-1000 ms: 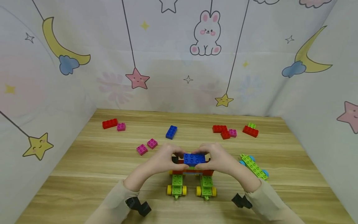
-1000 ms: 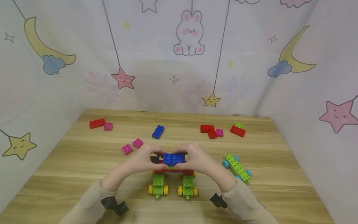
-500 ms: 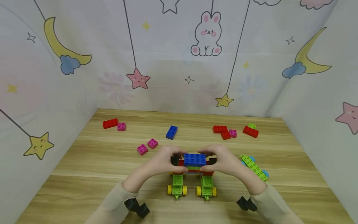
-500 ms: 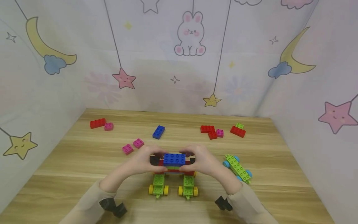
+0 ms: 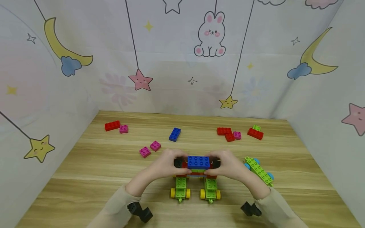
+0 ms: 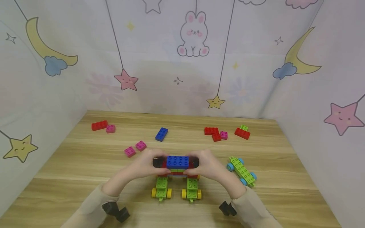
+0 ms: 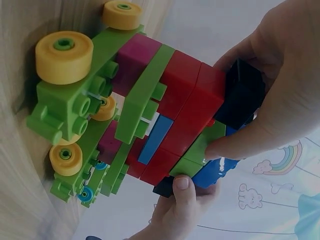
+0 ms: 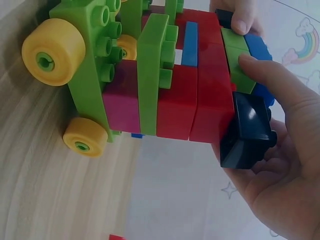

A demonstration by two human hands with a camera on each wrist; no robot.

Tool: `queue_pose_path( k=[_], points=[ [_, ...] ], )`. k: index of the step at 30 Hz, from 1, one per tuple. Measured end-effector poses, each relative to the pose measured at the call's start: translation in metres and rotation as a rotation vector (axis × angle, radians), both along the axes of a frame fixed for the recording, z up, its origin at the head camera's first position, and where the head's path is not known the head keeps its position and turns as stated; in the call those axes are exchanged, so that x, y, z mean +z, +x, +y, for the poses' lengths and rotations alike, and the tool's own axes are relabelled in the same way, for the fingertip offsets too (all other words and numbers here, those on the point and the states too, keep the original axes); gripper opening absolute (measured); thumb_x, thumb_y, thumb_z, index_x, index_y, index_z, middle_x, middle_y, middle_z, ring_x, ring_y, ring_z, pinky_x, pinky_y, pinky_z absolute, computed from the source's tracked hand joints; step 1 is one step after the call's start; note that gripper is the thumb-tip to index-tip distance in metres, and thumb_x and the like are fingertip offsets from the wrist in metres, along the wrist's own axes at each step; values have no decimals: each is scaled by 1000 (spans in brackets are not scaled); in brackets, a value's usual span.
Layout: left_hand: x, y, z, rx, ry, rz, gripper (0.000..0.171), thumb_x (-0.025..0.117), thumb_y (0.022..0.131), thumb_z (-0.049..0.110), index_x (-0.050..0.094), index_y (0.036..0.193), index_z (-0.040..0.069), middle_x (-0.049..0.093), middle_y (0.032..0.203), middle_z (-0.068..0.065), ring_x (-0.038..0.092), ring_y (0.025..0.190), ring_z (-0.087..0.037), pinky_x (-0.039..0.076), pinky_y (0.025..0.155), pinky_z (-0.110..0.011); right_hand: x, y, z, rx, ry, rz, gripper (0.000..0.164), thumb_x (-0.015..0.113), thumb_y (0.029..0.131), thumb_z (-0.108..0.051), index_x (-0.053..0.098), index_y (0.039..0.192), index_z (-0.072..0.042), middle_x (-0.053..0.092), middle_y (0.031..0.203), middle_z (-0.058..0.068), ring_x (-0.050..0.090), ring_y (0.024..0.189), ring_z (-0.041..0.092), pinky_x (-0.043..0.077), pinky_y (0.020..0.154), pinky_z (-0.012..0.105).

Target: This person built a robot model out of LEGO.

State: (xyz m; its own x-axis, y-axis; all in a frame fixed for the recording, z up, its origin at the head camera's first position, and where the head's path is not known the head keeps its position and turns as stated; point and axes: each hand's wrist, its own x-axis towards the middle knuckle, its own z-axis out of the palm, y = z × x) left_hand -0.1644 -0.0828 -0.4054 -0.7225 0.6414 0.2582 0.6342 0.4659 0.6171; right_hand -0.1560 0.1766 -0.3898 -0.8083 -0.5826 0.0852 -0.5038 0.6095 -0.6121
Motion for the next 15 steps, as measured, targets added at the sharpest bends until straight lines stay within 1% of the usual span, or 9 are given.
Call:
queue_pose_path(
  k=[3,11,15],
  points=[
    [0,0,0,-2,11,-12,33,81,81,30,73,105,9,74,96,-1,61,83,-7,49,71,-20,0,0,0,2,-10,-2,35,81,79,-23,71,108,-7,72,92,-2,60,80,5,53,73,22],
    [0,-1,0,-9,25,-28,34,81,81,28,73,105,7,74,98,-3,63,86,-8,51,74,-21,0,0,0,5,-15,-16,34,81,79,-23,71,108,-7,72,93,-1,61,82,6,54,75,22],
    [-1,-2,0,-16,43,-35,32,81,81,27,73,105,7,74,97,-3,62,84,-8,51,72,-22,0,-1,1,0,-23,-28,33,81,80,-22,71,108,-7,72,93,-1,61,82,6,54,76,23]
  ],
)
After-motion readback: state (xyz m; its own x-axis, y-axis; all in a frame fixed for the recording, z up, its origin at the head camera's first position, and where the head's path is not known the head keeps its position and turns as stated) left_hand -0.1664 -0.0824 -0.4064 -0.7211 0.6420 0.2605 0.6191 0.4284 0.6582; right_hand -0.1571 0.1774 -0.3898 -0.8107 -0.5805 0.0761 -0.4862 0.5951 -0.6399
